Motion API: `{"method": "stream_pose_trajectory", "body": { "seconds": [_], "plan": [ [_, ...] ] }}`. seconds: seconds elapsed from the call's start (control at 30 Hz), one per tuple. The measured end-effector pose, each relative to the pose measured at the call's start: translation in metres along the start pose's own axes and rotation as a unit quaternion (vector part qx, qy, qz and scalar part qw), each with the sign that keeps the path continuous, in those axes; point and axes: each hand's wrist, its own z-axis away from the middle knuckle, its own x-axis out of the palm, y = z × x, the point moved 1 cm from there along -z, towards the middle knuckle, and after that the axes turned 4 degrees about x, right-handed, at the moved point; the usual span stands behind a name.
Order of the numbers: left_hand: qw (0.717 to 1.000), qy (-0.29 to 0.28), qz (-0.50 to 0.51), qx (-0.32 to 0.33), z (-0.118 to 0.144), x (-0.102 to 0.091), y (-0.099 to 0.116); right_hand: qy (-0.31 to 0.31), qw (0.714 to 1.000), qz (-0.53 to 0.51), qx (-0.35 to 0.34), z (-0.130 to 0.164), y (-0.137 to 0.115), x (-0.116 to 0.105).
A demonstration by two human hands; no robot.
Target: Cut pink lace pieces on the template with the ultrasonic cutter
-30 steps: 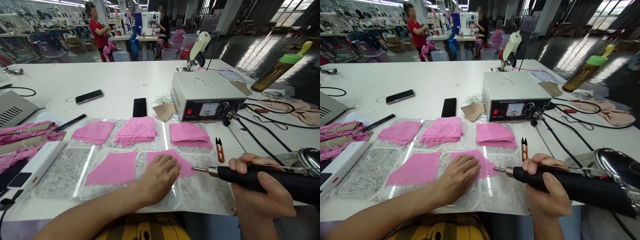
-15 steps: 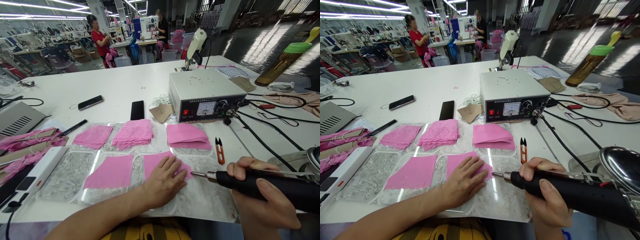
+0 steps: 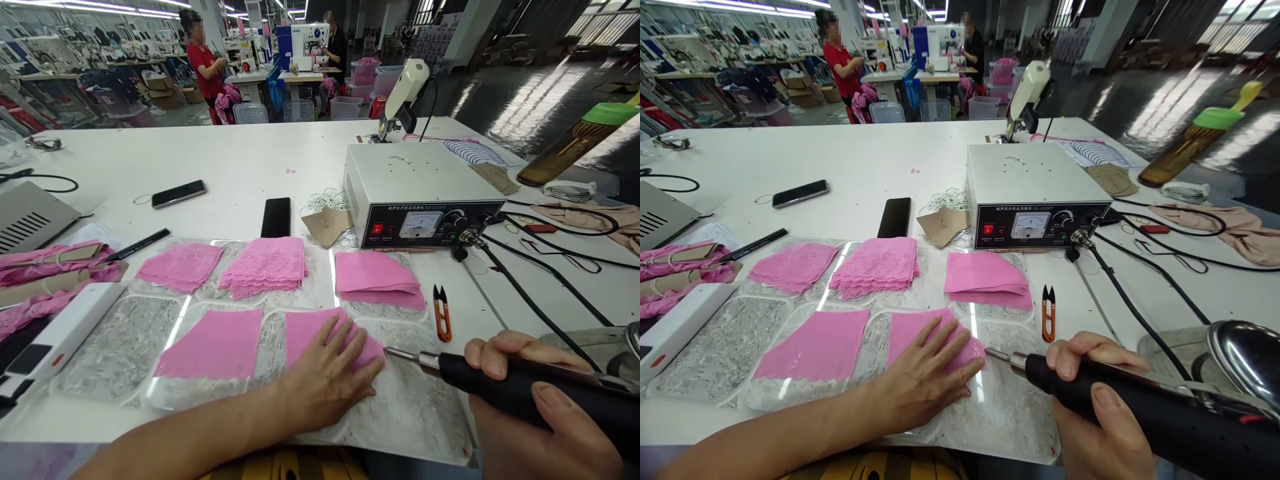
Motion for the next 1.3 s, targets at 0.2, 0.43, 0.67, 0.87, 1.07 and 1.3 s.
{"method": "stream_pose_trajectory", "body": {
  "seconds": [0.2, 0.43, 0.67, 0.87, 1.07, 1.3],
  "plan": [
    [1.000, 0.001, -0.008, -0.001, 0.0006, 0.0002, 0.0007, -0.010, 1.000, 0.000, 0.007, 0.0000, 0.0003, 0.0036],
    [1.000, 0.002, -0.004, -0.003, 0.0021, 0.0017, 0.0005, 0.011, 1.000, 0.011, 0.018, -0.0013, -0.0003, 0.0046],
    [1.000, -0.005, -0.004, -0.006, 0.0010, 0.0011, 0.0006, 0.034, 0.999, 0.022, 0.020, 0.0032, -0.0064, -0.0017],
    [1.000, -0.005, -0.009, -0.006, 0.0011, 0.0007, 0.0016, -0.008, 1.000, 0.022, -0.007, 0.0022, -0.0010, 0.0050],
    [1.000, 0.007, -0.004, -0.007, 0.0019, 0.0012, 0.0012, -0.010, 1.000, 0.026, -0.009, 0.0019, 0.0030, 0.0043],
    [0.999, -0.001, 0.016, -0.041, 0.0040, 0.0044, 0.0032, -0.010, 0.999, 0.045, -0.010, 0.0044, 0.0011, 0.0071]
  ]
}}
